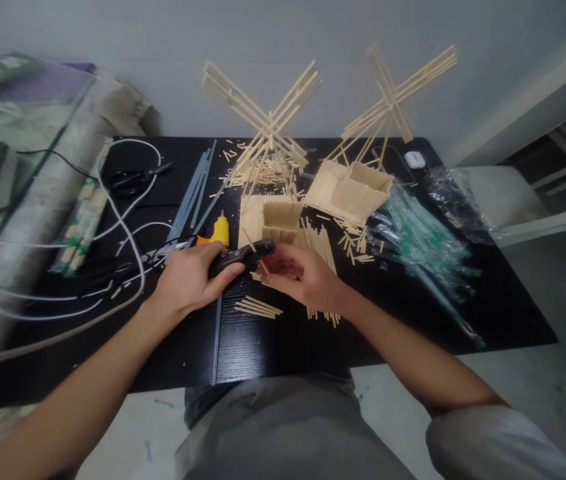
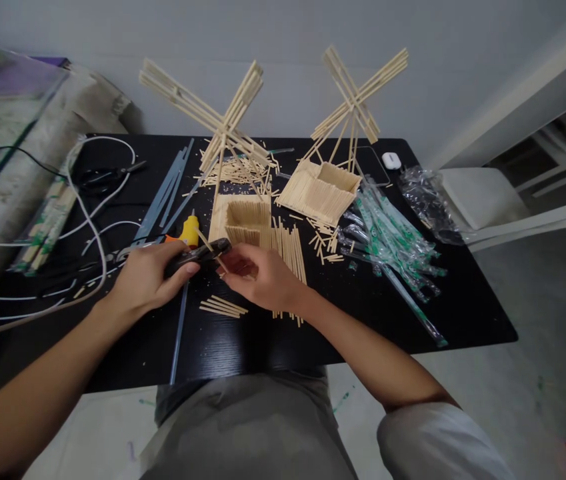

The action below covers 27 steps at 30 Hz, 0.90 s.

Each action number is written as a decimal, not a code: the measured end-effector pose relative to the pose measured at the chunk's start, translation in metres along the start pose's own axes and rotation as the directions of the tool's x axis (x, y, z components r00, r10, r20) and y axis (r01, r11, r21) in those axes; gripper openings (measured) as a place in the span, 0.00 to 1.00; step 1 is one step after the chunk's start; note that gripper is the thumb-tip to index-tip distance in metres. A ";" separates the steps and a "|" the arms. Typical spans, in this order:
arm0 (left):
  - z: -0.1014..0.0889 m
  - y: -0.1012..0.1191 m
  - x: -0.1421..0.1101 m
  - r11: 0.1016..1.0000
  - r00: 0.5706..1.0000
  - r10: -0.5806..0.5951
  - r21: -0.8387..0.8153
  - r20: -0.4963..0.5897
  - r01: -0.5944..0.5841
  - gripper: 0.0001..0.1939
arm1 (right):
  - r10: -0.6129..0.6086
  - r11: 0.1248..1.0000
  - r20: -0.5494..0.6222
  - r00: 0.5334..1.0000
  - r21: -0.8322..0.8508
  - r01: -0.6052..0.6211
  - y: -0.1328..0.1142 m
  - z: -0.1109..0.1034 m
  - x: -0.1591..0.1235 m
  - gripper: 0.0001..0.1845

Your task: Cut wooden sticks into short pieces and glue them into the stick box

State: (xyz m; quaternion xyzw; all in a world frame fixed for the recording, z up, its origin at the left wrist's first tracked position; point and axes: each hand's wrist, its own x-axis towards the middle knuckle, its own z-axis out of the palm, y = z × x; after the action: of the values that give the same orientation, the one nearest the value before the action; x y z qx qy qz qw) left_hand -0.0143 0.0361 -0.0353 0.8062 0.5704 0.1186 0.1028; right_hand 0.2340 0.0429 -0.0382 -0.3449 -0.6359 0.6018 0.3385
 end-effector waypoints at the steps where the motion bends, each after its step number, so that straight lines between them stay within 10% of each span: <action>1: 0.000 0.001 0.000 1.000 1.000 -0.004 -0.007 0.010 0.004 0.30 | 0.034 0.998 -0.018 0.999 0.052 -0.033 0.001 0.003 0.000 0.10; 13: 0.004 0.003 -0.004 1.000 1.000 0.001 0.023 -0.022 0.000 0.30 | 0.104 0.978 -0.130 0.986 0.193 -0.078 0.008 0.012 0.000 0.14; 27: 0.004 -0.004 -0.006 0.889 0.933 0.324 -0.289 -0.155 -0.356 0.27 | 0.062 0.792 0.326 0.943 0.560 -0.245 0.007 0.011 -0.001 0.14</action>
State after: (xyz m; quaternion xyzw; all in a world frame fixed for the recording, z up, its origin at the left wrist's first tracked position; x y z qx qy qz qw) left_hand -0.0185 0.0317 -0.0404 0.8600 0.3987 0.2645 0.1773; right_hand 0.2254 0.0360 -0.0455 -0.1806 -0.4282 0.8396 0.2814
